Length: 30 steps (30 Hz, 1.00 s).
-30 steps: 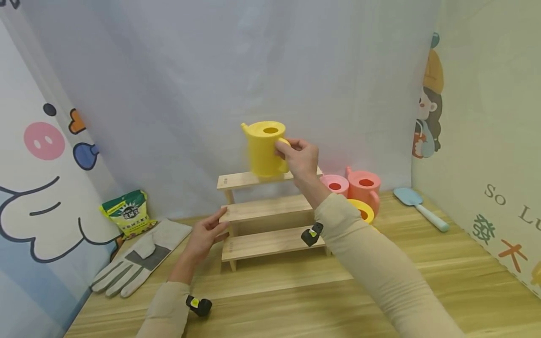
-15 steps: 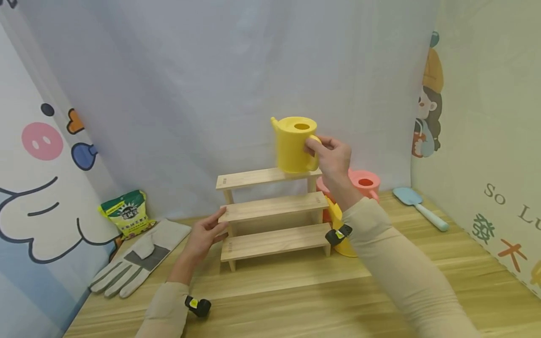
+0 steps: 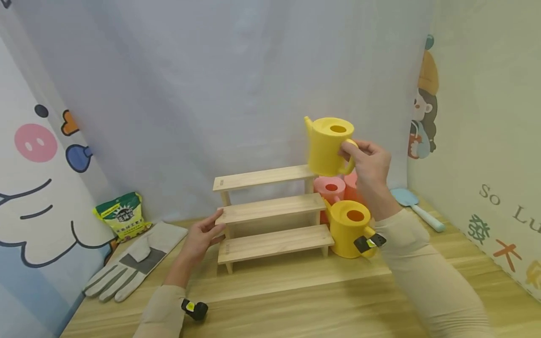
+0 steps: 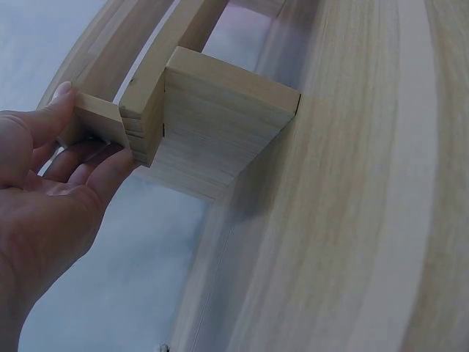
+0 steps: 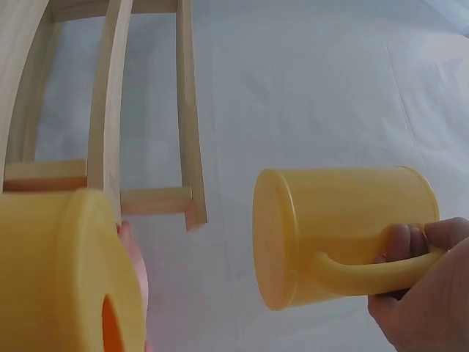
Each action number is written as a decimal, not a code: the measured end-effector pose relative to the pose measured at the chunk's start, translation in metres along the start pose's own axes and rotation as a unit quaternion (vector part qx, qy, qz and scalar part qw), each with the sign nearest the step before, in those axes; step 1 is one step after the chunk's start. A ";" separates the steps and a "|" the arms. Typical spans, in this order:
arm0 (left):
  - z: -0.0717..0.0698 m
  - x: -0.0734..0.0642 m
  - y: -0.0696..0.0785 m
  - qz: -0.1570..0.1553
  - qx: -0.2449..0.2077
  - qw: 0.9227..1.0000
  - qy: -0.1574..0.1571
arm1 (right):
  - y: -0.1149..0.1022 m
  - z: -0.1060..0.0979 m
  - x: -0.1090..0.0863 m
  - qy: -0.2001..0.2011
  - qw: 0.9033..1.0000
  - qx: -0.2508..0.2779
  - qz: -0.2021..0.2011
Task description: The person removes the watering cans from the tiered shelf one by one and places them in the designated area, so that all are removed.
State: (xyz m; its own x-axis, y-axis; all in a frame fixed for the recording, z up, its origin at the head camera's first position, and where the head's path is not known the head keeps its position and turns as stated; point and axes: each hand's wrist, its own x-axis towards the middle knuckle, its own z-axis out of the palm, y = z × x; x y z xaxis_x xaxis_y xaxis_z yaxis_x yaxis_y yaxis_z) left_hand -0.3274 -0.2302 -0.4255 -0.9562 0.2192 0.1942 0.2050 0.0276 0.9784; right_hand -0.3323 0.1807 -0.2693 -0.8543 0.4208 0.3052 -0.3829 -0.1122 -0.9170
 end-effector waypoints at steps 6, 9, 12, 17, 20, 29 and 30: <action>0.000 -0.001 0.000 0.000 0.007 1.000 -0.006 | -0.001 -0.039 -0.002 0.002 1.000 -0.005 0.008; 0.000 -0.001 0.002 0.000 0.004 1.000 -0.005 | 0.000 -0.056 -0.003 -0.009 1.000 0.008 -0.010; 0.001 -0.001 0.002 0.001 0.007 1.000 -0.004 | 0.003 -0.073 -0.004 -0.023 1.000 0.014 -0.015; 0.000 -0.001 0.002 -0.001 0.006 1.000 -0.004 | 0.006 -0.101 -0.004 -0.055 0.996 0.065 0.006; 0.000 -0.001 0.002 -0.002 0.001 1.000 0.001 | 0.006 -0.114 -0.004 -0.072 0.994 0.077 0.004; -0.001 -0.001 0.002 -0.002 -0.003 1.000 0.000 | 0.008 -0.143 -0.006 -0.106 0.992 0.072 0.001; -0.001 -0.001 0.002 -0.002 -0.003 1.000 0.000 | 0.009 -0.144 -0.006 -0.107 0.992 0.074 0.002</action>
State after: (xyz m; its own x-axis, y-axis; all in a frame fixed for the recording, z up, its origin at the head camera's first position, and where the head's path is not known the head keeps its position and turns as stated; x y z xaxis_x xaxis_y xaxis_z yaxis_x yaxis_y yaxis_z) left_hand -0.3263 -0.2312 -0.4239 -0.9568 0.2197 0.1903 0.2000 0.0225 0.9795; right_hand -0.2802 0.3074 -0.3164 -0.9050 0.2217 0.3630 -0.4126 -0.2505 -0.8758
